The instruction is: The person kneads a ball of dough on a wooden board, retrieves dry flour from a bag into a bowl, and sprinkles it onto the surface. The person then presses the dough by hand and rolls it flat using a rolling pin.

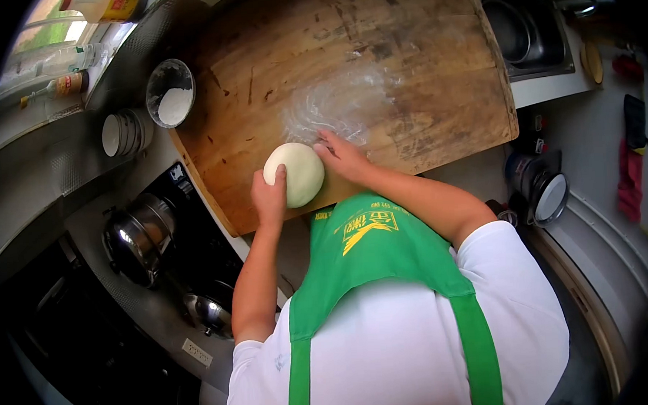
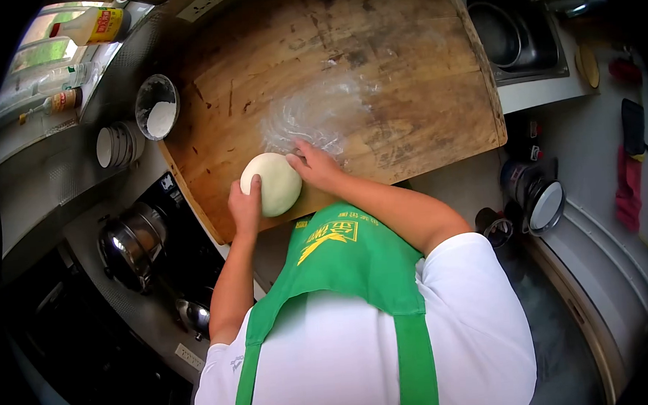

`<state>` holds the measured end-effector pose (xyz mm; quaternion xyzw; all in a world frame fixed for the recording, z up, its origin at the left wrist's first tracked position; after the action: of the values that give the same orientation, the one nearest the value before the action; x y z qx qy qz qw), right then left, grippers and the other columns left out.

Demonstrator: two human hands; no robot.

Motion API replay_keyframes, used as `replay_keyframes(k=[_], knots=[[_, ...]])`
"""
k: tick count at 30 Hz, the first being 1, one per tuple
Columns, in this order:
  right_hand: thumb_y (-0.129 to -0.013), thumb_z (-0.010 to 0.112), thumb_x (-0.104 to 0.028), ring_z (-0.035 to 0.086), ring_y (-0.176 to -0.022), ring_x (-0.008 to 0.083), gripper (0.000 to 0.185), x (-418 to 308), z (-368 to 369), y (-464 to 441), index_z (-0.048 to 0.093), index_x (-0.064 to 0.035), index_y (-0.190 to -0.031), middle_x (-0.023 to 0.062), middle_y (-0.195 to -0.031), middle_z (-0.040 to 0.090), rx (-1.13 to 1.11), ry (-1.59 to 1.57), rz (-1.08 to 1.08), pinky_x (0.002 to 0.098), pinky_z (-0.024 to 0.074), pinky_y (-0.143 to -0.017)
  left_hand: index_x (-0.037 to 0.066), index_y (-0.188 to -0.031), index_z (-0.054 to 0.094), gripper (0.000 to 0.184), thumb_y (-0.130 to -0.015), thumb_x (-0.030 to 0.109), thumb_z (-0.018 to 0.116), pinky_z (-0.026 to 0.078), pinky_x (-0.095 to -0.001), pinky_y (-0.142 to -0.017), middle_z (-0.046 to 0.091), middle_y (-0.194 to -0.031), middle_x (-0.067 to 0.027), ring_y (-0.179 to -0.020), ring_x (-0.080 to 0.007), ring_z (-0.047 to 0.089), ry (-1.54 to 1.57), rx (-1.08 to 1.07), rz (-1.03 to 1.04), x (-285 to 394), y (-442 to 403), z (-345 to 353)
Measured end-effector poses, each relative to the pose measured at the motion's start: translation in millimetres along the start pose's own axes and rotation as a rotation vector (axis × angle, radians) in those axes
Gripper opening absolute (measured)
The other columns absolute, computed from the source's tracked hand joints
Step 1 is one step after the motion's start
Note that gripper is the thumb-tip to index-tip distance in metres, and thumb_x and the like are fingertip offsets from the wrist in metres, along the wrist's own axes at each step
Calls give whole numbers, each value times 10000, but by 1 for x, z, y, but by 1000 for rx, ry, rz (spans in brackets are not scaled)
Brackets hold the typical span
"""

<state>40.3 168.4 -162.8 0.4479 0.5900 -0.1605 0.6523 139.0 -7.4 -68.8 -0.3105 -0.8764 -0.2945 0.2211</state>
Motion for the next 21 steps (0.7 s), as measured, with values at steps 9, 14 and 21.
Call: replay_keyframes(k=[9,14,21], knots=[[-907,744,-438,688,-1115,303,584,-33,-101,-80,656,-40,-1326,184,-1230,714,229,-19,37,392,523,-978,-63,-1082,685,654,-1010,565,518,519,-435,-862,718,-993,-271,-957,-365,703,311,-162,75,52,-122,102],[-903,748,-347,669,-1148,371,532,-18,-130,-61,653,-53,-1336,220,-1256,692,373,208,-71,410,517,-987,-55,-1211,627,556,-1015,444,480,492,-499,-970,685,-1122,-282,-1062,-448,654,-133,-215,88,85,-92,109],[-947,643,-198,575,-1282,398,493,-51,-113,-35,584,16,-1387,239,-1377,610,338,617,-500,457,435,-1105,42,-1516,433,683,-925,368,539,252,-549,-1216,338,-1609,-247,-1492,-457,290,-626,-83,982,134,-49,143]])
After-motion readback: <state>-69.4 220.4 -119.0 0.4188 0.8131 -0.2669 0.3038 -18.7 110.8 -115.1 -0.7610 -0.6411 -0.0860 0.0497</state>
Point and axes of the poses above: each hand's wrist, its own y-axis away from the middle knuckle, its own z-axis out of the palm, x = y × z, the point moved 8 cm from there along -y, towards the middle knuckle
